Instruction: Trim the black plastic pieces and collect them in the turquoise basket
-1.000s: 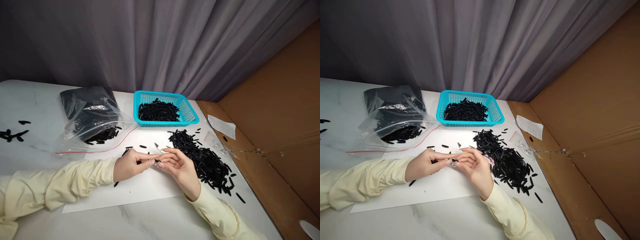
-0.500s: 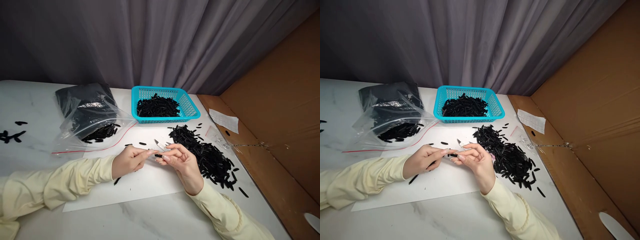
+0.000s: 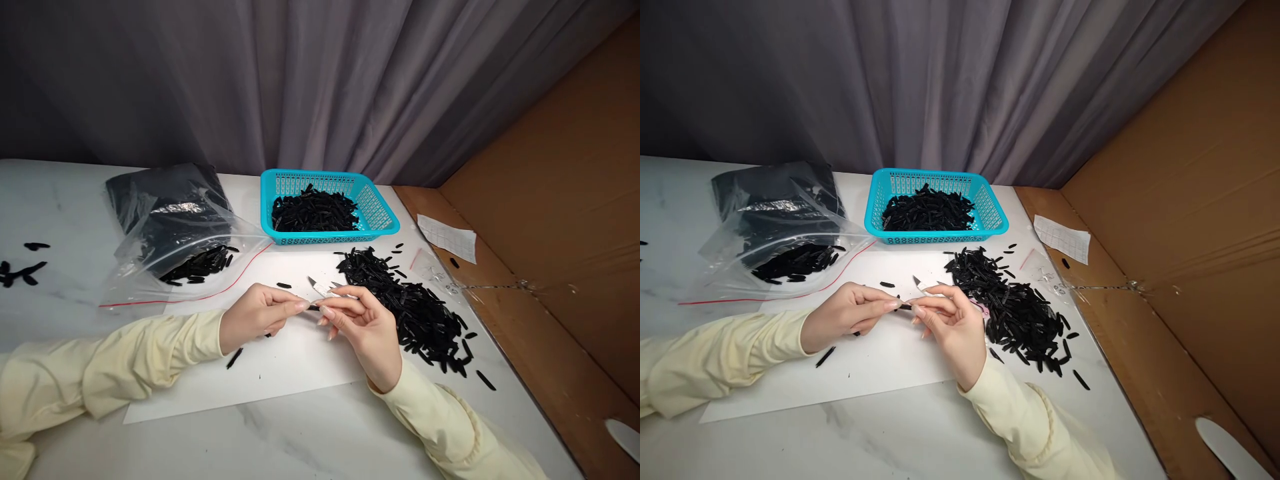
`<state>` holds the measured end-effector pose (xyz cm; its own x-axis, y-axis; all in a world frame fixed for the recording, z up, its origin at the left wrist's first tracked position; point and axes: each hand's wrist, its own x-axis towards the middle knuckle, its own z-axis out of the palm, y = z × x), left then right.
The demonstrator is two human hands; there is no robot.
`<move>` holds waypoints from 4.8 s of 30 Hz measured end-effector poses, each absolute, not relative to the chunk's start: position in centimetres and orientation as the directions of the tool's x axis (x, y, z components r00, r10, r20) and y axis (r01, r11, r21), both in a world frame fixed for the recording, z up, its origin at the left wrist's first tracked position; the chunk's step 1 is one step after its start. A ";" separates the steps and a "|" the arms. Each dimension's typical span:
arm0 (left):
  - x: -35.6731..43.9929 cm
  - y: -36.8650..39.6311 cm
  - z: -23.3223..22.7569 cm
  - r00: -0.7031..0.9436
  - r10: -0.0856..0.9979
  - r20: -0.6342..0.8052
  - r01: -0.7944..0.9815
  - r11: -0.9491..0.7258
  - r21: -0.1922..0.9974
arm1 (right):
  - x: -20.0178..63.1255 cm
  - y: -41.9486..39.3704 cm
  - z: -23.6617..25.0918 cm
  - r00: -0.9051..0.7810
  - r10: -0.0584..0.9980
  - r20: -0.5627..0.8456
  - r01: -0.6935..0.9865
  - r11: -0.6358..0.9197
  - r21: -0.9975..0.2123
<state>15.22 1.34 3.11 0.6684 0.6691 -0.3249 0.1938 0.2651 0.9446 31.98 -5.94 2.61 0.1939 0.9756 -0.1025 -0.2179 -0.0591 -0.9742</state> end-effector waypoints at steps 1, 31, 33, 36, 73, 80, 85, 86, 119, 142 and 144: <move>15.2 1.4 3.0 0.665 0.672 -0.328 0.190 0.272 0.943 | 32.0 -5.9 2.6 0.192 0.976 -0.100 -0.218 -0.057 -0.974; 15.5 1.4 3.0 0.624 0.709 -0.329 0.136 0.315 0.939 | 31.9 -5.3 2.5 -0.356 0.884 -0.304 -0.415 -0.441 -0.796; 15.4 1.4 3.0 0.632 0.708 -0.314 0.139 0.295 0.945 | 32.0 -5.1 2.5 -0.348 0.883 -0.313 -0.427 -0.447 -0.786; 15.3 1.3 3.1 0.651 0.700 -0.294 0.129 0.280 0.951 | 32.1 -5.0 2.2 -0.352 0.883 -0.311 -0.430 -0.448 -0.784; 15.6 2.0 3.0 0.677 0.682 -0.278 -0.091 0.451 0.888 | 29.0 -2.2 6.4 -0.187 0.959 -0.214 -0.083 -0.232 -0.969; 15.3 1.3 2.7 0.701 0.689 -0.184 0.011 0.247 0.969 | 32.1 -4.1 6.4 -0.209 0.891 -0.403 -0.311 -0.451 -0.837; 15.0 0.6 2.6 0.707 0.693 -0.139 0.154 0.041 0.987 | 32.9 -4.9 4.5 -0.201 0.866 -0.458 -0.344 -0.500 -0.795; 14.9 0.5 2.6 0.713 0.689 -0.133 0.180 0.004 0.984 | 32.9 -5.0 4.2 -0.206 0.862 -0.464 -0.354 -0.508 -0.785; 14.8 0.1 2.2 0.719 0.663 0.206 0.211 -0.491 0.845 | 32.4 -5.5 2.7 -0.218 0.901 -0.375 -0.480 -0.434 -0.763; 15.2 1.8 3.9 0.743 0.454 -0.492 0.032 0.710 0.703 | 34.5 -2.2 7.6 0.148 0.986 -0.082 -0.095 -0.068 -0.993; 15.2 2.2 4.2 0.785 0.324 -0.528 0.024 0.836 0.549 | 35.3 0.5 9.2 0.202 0.971 0.127 0.127 0.103 -0.987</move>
<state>15.17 2.18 4.21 0.7852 0.3238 -0.5278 0.0240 0.8358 0.5485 35.32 0.48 9.23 0.2023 0.9710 0.1271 0.1266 0.1028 -0.9866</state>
